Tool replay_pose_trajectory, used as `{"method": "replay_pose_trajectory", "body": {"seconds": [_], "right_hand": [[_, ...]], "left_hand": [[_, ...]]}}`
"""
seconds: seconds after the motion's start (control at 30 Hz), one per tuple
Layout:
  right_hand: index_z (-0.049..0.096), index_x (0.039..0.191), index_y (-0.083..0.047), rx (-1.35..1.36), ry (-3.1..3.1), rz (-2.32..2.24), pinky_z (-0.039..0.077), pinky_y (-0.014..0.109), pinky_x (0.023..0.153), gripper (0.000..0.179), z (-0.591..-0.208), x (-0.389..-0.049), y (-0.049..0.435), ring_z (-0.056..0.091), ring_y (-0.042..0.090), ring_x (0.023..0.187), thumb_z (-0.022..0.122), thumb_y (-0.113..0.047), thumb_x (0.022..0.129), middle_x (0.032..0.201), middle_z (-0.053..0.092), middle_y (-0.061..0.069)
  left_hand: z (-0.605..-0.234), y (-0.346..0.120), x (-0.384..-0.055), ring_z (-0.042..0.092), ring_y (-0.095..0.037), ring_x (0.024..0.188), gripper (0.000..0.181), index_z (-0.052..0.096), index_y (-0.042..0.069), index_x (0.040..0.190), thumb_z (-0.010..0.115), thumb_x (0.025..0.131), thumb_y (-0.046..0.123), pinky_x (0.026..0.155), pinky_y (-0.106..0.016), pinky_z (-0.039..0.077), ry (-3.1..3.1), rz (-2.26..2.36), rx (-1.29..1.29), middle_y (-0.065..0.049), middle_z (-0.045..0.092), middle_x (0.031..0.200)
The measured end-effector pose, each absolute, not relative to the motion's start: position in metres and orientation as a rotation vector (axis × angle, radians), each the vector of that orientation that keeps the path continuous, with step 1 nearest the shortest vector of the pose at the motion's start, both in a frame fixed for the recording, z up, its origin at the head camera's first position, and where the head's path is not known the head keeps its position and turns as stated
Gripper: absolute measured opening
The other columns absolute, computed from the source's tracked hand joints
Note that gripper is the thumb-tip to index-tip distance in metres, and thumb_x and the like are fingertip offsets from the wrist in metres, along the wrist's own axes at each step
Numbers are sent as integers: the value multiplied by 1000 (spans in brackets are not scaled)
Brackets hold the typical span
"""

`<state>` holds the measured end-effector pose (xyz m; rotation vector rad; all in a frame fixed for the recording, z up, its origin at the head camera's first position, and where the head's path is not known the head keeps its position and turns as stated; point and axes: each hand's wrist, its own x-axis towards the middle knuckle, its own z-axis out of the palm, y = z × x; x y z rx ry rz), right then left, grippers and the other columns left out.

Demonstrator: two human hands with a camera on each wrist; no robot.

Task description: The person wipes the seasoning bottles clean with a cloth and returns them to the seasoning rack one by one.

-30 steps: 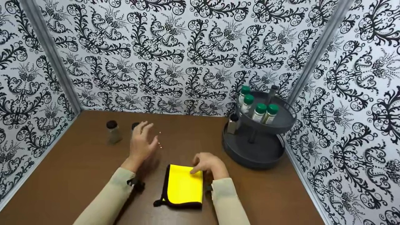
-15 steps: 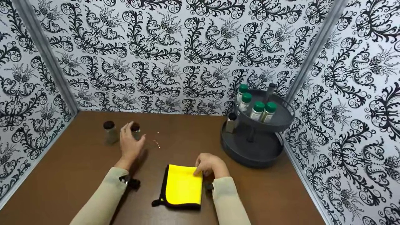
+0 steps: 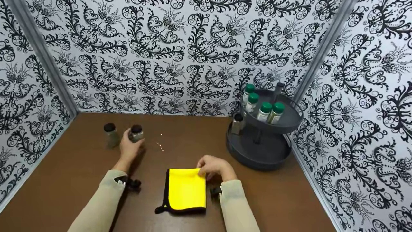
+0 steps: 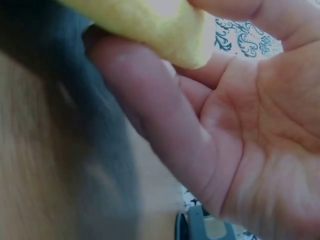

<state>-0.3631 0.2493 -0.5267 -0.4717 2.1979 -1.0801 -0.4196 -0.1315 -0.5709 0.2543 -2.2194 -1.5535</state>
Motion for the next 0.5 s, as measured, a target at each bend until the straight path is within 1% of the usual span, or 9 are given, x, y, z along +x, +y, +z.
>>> {"method": "replay_pose_trajectory", "body": {"seconds": [0.17, 0.3, 0.5], "right_hand": [[72, 98, -1, -477, 2165, -1164, 60, 26, 61, 17, -525, -364, 250, 68, 13, 71, 73, -5, 82, 88, 70, 1], [72, 102, 1, -480, 2143, -1246, 61, 27, 63, 18, -524, -365, 250, 70, 14, 72, 73, -6, 85, 89, 72, 2], [72, 103, 1, -512, 2043, -1359, 62, 27, 66, 16, -528, -366, 249, 72, 13, 73, 72, -6, 89, 88, 75, 1]], "left_hand": [[-573, -133, -420, 53, -43, 139, 64, 53, 0, 149, 79, 92, 11, 119, -53, 42, -2195, -1559, 224, -27, 57, 148], [-573, -134, -418, 58, -44, 132, 55, 60, -3, 139, 80, 90, 12, 116, -53, 45, -2180, -1551, 232, -28, 63, 138], [-573, -135, -415, 61, -43, 130, 51, 63, -3, 134, 82, 88, 10, 114, -52, 47, -2149, -1599, 259, -27, 66, 136]]}}
